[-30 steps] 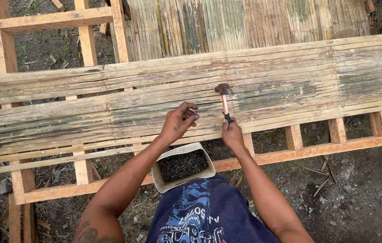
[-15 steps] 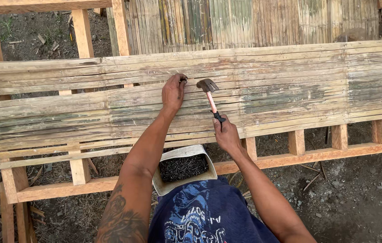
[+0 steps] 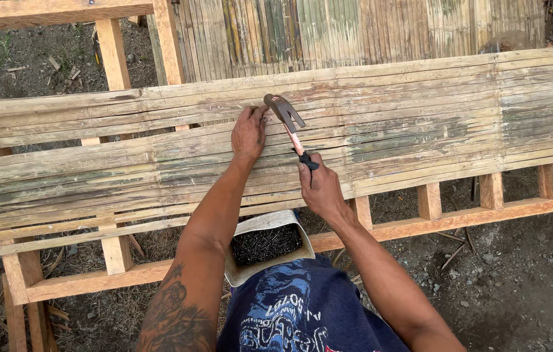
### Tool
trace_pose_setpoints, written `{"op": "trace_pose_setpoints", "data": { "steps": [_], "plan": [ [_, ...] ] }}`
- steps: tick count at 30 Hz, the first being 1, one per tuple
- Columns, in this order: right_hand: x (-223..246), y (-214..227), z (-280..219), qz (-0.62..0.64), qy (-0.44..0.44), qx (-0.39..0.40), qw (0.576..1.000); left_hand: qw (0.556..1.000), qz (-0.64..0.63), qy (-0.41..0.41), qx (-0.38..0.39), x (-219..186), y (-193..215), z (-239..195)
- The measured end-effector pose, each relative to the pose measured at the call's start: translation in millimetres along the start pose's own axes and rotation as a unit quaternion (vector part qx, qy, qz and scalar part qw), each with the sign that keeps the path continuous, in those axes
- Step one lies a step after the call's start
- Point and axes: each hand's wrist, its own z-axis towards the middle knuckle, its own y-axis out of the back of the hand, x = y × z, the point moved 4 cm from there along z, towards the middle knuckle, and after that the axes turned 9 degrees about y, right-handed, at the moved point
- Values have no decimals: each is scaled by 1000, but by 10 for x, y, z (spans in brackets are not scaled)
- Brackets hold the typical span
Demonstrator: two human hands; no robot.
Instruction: The person hammers nails into thin wooden slats laid across a wooden frame. They repeatedly pick up nails from a container and drive them into the slats using a hammer.
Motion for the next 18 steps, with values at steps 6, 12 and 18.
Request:
{"op": "trace_pose_setpoints", "data": {
  "steps": [6, 12, 18],
  "plan": [
    [-227, -142, 167, -93, -110, 101, 984, 998, -55, 11, 3, 164, 49, -4],
    [-534, -403, -63, -33, -152, 40, 987, 983, 179, -29, -36, 539, 695, -259],
    [-377, -747, -411, -23, -133, -18, 991, 952, 305, 32, -3, 1075, 1428, -297]
  ]
}}
